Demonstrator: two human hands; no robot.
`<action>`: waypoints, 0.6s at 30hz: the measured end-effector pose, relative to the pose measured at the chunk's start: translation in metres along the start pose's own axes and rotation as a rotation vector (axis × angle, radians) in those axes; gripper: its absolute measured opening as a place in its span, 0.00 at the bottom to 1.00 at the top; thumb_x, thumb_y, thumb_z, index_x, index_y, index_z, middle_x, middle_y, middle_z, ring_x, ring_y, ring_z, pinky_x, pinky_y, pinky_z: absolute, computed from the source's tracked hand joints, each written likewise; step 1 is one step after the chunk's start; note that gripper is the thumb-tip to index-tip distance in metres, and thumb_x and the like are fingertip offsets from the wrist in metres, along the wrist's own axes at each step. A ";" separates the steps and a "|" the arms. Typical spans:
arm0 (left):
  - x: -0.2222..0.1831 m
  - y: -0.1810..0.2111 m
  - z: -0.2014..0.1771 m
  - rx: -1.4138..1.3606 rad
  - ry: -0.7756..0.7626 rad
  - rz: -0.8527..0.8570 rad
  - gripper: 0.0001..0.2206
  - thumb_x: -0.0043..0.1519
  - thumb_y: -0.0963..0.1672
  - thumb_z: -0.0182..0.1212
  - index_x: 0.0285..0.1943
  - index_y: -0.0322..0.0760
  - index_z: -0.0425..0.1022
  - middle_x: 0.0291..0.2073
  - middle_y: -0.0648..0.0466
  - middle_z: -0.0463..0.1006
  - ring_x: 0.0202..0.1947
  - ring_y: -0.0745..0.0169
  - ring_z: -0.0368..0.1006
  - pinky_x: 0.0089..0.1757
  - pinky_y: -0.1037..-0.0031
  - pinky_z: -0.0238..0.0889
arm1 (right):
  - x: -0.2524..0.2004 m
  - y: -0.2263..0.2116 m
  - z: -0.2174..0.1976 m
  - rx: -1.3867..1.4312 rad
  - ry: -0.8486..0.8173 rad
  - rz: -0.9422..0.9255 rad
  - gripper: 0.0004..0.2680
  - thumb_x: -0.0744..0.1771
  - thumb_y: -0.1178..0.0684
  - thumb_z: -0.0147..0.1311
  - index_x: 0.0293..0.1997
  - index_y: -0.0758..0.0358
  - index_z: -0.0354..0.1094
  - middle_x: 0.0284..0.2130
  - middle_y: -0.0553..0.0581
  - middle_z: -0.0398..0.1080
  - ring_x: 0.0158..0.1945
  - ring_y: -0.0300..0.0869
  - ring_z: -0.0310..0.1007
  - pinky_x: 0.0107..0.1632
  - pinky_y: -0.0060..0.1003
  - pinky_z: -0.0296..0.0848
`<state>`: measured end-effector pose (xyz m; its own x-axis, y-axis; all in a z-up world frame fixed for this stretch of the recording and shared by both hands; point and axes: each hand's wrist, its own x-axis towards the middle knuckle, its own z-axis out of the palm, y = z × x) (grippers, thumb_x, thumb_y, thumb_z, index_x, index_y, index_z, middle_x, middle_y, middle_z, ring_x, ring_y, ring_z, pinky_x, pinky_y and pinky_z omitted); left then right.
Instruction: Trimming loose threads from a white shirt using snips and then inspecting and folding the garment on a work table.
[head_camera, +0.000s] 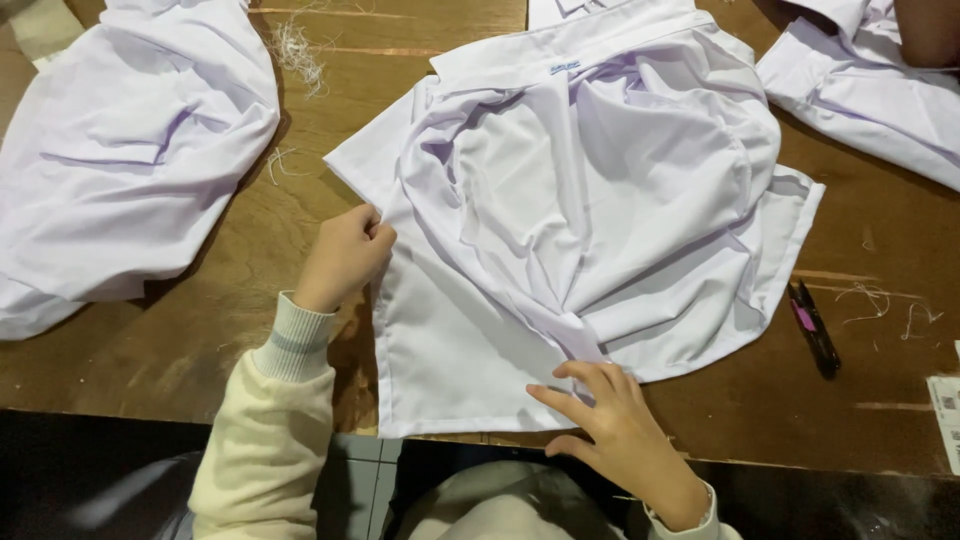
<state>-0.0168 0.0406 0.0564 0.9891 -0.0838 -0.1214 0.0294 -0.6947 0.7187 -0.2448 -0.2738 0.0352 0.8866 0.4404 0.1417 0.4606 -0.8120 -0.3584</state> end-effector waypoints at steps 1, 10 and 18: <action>-0.003 0.002 -0.002 0.003 -0.002 0.000 0.13 0.57 0.44 0.50 0.24 0.42 0.50 0.18 0.57 0.57 0.24 0.62 0.54 0.32 0.67 0.50 | -0.001 0.004 0.005 0.002 0.001 0.002 0.27 0.59 0.43 0.72 0.64 0.40 0.66 0.56 0.52 0.62 0.55 0.50 0.61 0.55 0.51 0.64; -0.020 0.019 -0.048 -0.016 0.116 -0.003 0.03 0.53 0.43 0.53 0.29 0.44 0.64 0.27 0.61 0.73 0.30 0.65 0.65 0.39 0.71 0.57 | 0.008 -0.017 -0.009 0.273 0.177 -0.205 0.04 0.68 0.53 0.56 0.37 0.59 0.74 0.31 0.49 0.71 0.40 0.46 0.62 0.45 0.39 0.64; -0.010 0.125 -0.063 -0.770 -0.161 0.756 0.14 0.72 0.38 0.53 0.59 0.43 0.54 0.61 0.44 0.67 0.64 0.54 0.69 0.48 0.73 0.77 | -0.061 0.034 0.056 0.741 0.808 0.164 0.08 0.71 0.53 0.47 0.53 0.64 0.58 0.54 0.60 0.68 0.52 0.41 0.71 0.58 0.34 0.70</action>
<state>-0.0135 -0.0004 0.1905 0.7608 -0.4326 0.4837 -0.4398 0.2044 0.8745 -0.2860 -0.3070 -0.0372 0.8256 -0.2506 0.5056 0.4347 -0.2888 -0.8530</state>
